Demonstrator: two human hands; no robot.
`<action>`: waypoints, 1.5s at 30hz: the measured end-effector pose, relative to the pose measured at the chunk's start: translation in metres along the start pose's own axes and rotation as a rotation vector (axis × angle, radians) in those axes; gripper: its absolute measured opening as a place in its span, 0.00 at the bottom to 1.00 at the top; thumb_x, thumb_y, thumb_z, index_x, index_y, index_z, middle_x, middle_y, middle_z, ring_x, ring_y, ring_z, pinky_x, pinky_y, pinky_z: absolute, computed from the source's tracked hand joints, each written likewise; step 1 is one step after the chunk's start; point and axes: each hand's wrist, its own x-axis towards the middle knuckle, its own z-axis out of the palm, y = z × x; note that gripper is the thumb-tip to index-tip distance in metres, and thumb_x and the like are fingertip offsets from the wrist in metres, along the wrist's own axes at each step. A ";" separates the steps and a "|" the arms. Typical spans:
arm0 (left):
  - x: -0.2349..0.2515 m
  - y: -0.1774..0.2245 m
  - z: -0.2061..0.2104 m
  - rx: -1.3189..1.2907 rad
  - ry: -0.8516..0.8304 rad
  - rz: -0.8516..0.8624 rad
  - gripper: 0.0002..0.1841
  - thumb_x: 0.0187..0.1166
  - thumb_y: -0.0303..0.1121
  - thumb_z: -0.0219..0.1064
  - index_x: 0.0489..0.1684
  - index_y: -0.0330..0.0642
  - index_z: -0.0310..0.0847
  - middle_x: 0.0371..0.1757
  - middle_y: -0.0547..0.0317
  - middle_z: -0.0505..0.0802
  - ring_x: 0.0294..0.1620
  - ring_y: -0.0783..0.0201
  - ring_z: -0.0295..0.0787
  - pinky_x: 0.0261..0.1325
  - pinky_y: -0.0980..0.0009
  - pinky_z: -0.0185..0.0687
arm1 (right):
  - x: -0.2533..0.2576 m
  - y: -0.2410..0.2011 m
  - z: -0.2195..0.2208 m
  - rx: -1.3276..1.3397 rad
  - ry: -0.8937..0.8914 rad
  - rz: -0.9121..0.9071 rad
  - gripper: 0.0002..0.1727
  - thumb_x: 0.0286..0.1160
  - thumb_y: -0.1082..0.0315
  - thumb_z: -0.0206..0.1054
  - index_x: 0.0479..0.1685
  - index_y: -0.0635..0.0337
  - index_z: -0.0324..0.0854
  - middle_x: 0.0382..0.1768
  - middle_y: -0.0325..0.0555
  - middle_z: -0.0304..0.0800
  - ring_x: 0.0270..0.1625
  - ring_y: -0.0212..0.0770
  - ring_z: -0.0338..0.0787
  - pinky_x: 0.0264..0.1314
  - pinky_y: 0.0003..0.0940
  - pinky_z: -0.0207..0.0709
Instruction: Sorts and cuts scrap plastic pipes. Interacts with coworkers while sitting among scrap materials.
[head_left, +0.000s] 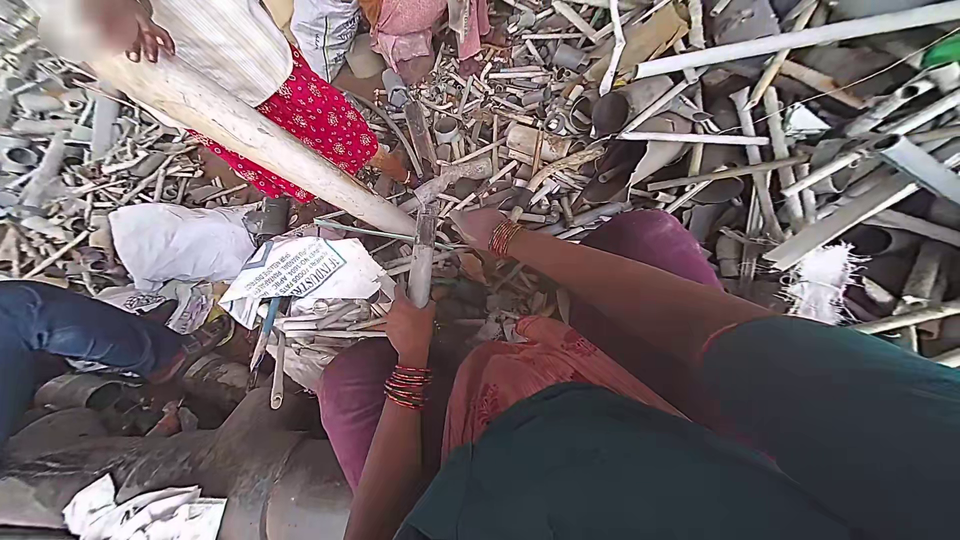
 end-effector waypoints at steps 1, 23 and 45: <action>0.001 0.002 0.000 0.032 -0.011 -0.008 0.35 0.74 0.43 0.75 0.83 0.46 0.68 0.63 0.41 0.90 0.63 0.43 0.89 0.63 0.42 0.82 | 0.009 0.003 0.004 -0.041 -0.160 0.109 0.25 0.95 0.61 0.50 0.81 0.68 0.66 0.62 0.72 0.86 0.67 0.71 0.87 0.66 0.68 0.77; 0.033 -0.024 0.015 -0.628 -0.245 0.176 0.31 0.72 0.32 0.77 0.73 0.29 0.71 0.58 0.36 0.87 0.48 0.53 0.90 0.54 0.57 0.87 | 0.010 0.015 -0.024 0.217 0.140 0.090 0.22 0.94 0.65 0.51 0.77 0.67 0.74 0.66 0.71 0.85 0.72 0.68 0.84 0.75 0.64 0.73; 0.042 -0.029 0.010 -1.520 -0.080 0.426 0.18 0.90 0.29 0.39 0.76 0.36 0.54 0.63 0.53 0.82 0.63 0.65 0.84 0.69 0.65 0.79 | -0.015 -0.032 0.009 1.588 -0.130 0.396 0.18 0.96 0.66 0.49 0.78 0.60 0.66 0.64 0.55 0.77 0.56 0.44 0.87 0.55 0.37 0.85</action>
